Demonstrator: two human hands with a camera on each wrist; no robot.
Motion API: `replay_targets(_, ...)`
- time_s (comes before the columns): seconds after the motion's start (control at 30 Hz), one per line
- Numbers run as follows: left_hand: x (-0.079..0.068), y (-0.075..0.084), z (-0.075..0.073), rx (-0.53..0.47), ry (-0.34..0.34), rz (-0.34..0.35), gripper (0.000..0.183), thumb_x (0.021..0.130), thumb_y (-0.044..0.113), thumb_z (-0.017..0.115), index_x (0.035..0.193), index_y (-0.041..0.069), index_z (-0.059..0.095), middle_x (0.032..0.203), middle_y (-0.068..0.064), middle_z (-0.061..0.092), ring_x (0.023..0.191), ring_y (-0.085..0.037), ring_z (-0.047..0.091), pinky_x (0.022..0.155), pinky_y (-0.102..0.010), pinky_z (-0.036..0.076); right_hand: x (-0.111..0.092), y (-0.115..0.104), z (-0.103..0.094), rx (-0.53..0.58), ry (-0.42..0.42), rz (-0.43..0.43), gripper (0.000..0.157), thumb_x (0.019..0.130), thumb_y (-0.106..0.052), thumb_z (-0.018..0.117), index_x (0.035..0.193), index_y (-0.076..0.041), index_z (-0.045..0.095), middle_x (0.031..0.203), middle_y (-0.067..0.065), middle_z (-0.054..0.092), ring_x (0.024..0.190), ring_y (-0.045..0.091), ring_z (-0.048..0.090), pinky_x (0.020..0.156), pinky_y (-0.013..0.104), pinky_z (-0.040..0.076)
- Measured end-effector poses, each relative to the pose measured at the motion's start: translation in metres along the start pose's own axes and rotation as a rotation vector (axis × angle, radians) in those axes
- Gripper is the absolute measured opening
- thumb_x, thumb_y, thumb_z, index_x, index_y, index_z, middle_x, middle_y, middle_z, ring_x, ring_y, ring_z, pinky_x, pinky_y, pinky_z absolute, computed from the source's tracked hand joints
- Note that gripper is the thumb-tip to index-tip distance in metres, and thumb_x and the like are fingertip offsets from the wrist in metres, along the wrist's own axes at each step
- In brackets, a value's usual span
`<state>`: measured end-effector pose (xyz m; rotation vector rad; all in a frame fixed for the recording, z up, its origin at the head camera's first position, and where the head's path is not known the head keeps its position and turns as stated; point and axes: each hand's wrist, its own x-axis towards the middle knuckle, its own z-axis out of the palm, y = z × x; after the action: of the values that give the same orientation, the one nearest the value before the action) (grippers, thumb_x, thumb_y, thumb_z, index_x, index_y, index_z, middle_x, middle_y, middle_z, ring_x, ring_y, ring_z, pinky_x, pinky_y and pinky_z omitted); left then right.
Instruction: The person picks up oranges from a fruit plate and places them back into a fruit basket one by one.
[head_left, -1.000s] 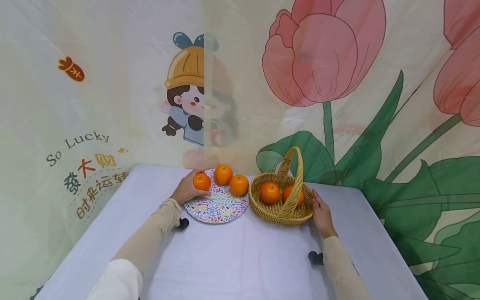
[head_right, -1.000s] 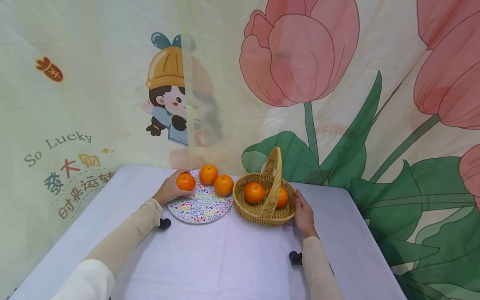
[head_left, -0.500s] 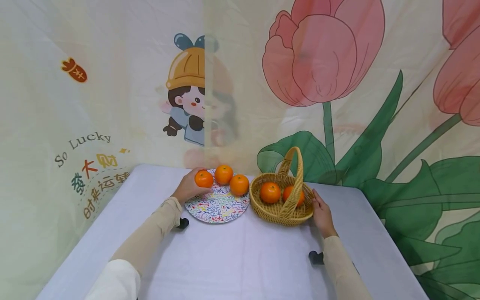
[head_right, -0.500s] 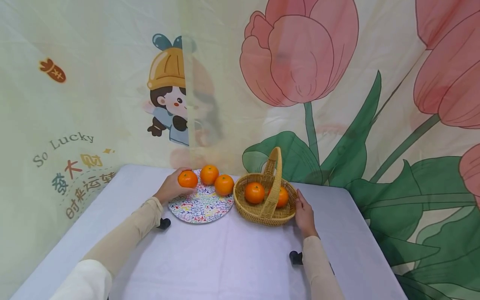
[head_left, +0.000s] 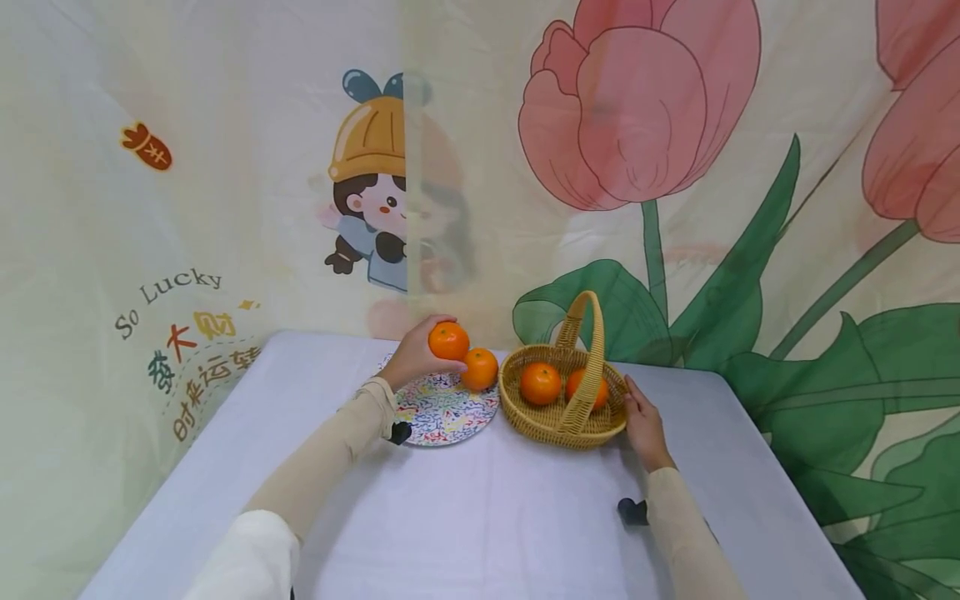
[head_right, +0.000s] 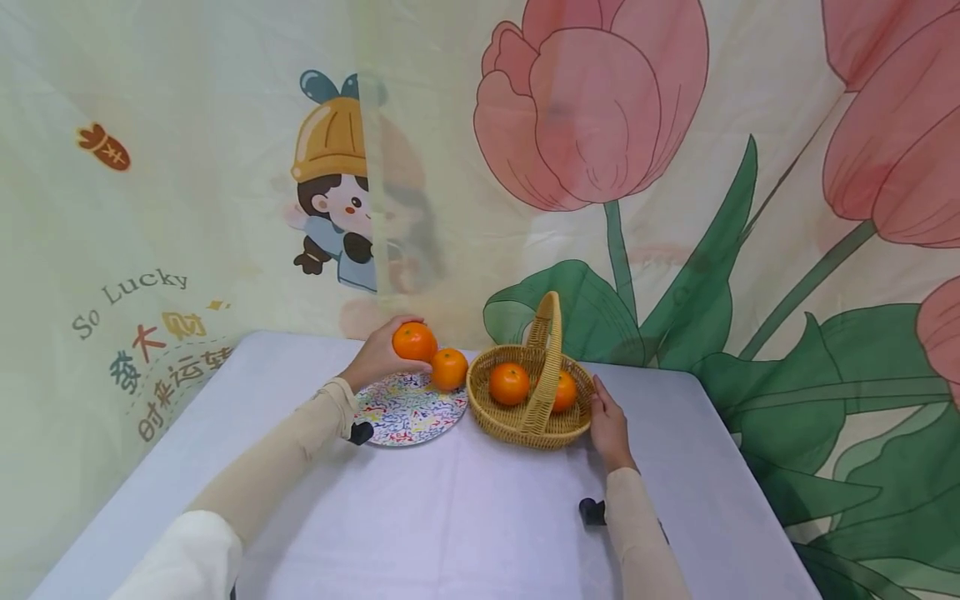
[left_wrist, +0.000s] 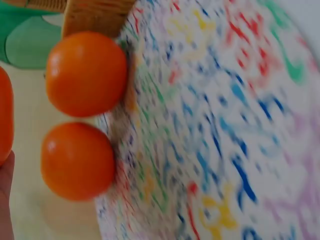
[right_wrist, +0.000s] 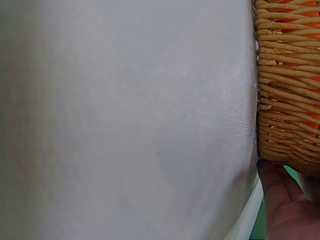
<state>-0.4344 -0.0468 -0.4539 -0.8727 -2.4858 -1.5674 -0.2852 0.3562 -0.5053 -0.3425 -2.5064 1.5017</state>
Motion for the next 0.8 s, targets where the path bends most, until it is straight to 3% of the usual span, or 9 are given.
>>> replay_targets(0.2,0.017,0.024,0.026,-0.013,-0.024,0.039,0.083,0.065,0.029,0.092,0.137,0.021,0.051,0.128,-0.001,0.057,0.105,-0.025,0.059,0.086,-0.045,0.053,0.001,0.003,-0.002,0.015,-0.005,0.000,0.051,0.108,-0.029,0.027,0.156,-0.016,0.019,0.161,0.006,0.015,0.147,0.028,0.011,0.117,0.047,0.013)
replay_targets(0.43,0.026,0.052,0.060,0.012,-0.119,0.081,0.089,0.064,0.047,0.089,0.138,0.022,0.048,0.128,0.003,0.055,0.104,-0.020,0.059,0.084,-0.040,0.054,0.002,0.004,-0.006,0.026,-0.010,0.029,0.050,0.108,-0.030,0.026,0.157,-0.021,0.018,0.161,0.002,0.014,0.148,0.025,0.009,0.118,0.047,0.012)
replay_targets(0.63,0.032,0.068,0.088,-0.038,-0.172,0.111,0.082,0.067,0.037,0.090,0.137,0.024,0.048,0.125,0.002,0.055,0.101,-0.017,0.060,0.082,-0.034,0.054,0.002,0.003,-0.006,0.021,-0.015,0.031,0.050,0.109,-0.030,0.025,0.157,-0.020,0.017,0.161,0.002,0.013,0.148,0.025,0.009,0.118,0.047,0.012)
replay_targets(0.8,0.038,0.077,0.109,-0.054,-0.193,0.123,0.080,0.068,0.033,0.089,0.136,0.019,0.049,0.123,0.001,0.056,0.099,-0.018,0.059,0.079,-0.034,0.054,0.003,0.004,-0.002,0.022,-0.005,0.013,0.050,0.109,-0.029,0.026,0.157,-0.018,0.019,0.161,0.003,0.015,0.148,0.026,0.011,0.118,0.047,0.013)
